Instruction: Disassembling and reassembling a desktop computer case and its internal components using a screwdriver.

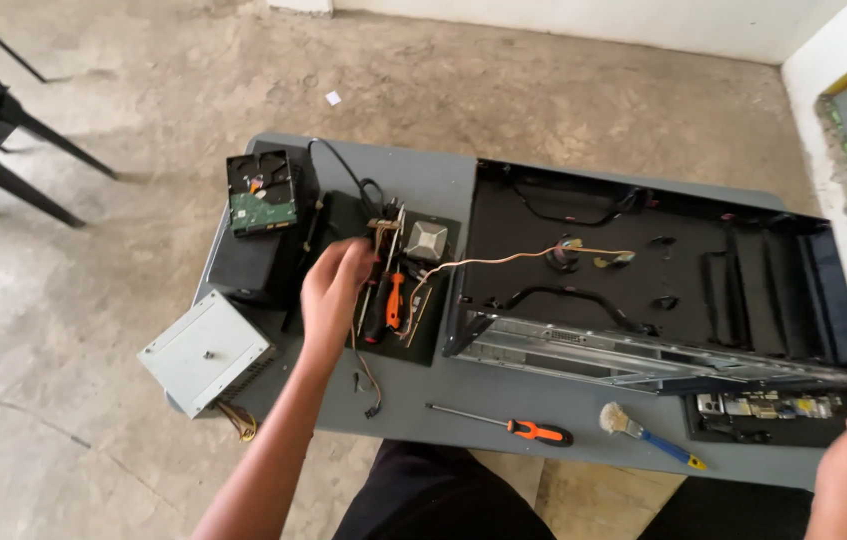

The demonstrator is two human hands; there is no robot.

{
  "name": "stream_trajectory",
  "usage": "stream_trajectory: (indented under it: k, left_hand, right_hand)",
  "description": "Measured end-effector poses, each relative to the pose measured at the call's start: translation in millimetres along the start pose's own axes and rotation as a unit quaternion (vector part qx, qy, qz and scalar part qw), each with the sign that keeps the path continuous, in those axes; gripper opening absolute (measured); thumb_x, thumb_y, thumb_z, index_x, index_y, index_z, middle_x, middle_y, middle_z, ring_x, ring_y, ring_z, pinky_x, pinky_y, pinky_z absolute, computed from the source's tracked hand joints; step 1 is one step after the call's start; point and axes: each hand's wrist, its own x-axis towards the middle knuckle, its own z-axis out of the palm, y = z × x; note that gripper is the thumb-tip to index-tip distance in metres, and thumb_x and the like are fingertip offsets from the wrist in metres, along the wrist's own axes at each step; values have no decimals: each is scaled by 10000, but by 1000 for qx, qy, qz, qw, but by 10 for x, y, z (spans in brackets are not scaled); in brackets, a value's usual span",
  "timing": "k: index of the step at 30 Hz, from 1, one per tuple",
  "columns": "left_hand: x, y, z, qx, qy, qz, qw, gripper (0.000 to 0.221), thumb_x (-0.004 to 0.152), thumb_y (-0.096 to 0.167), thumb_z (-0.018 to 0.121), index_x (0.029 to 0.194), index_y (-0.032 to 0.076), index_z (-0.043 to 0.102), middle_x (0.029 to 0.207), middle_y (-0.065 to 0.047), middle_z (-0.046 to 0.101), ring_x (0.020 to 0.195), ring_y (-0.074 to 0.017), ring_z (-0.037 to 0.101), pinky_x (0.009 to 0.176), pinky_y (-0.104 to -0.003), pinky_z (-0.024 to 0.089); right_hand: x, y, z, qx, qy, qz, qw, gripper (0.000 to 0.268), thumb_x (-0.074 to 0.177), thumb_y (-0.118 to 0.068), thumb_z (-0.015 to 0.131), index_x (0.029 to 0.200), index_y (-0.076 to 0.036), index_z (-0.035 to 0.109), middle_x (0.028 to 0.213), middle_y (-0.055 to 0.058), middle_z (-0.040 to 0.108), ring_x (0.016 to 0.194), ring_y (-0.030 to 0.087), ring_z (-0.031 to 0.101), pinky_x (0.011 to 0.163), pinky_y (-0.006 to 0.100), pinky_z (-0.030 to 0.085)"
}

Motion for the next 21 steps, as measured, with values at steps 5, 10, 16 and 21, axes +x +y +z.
stream_trajectory:
  k: [5,10,16,21]
  left_hand:
    - [-462,-1542,-440,353,36,-69,932,264,1044,373,574,1172,227,753,1167,-29,800,1065,-316,750,851,-485,567]
    - [-911,-2165,-438,480,-67,-146,862,252,882,497,792,1044,320,716,1119,92,777,1035,-174,753,764,-390,597]
    - [-889,-2264,-371,506,-118,-149,842,397,869,606,836,1120,308,762,1081,141,798,1013,-114,753,744,-339,590]
    - [-518,-1636,-231,470,-85,-137,868,532,890,701,767,1150,241,704,1141,69,750,1020,-114,727,803,-289,628]
  right_hand:
    - [-798,-189,15,0,150,-88,985,545,1564,-343,474,1393,155,614,1216,284,649,1000,377,668,864,471,564]
    - [-1571,221,599,238,23,119,964,162,1323,-131,537,1263,-39,656,1087,139,690,790,203,644,644,263,483]
    - [-2129,-574,585,194,-176,263,929,202,1139,-123,674,1297,-19,744,1142,171,807,864,224,733,720,326,605]
    - [-2121,-835,561,164,-250,298,906,295,1104,-241,689,1265,-17,792,1108,156,844,879,240,753,746,358,599]
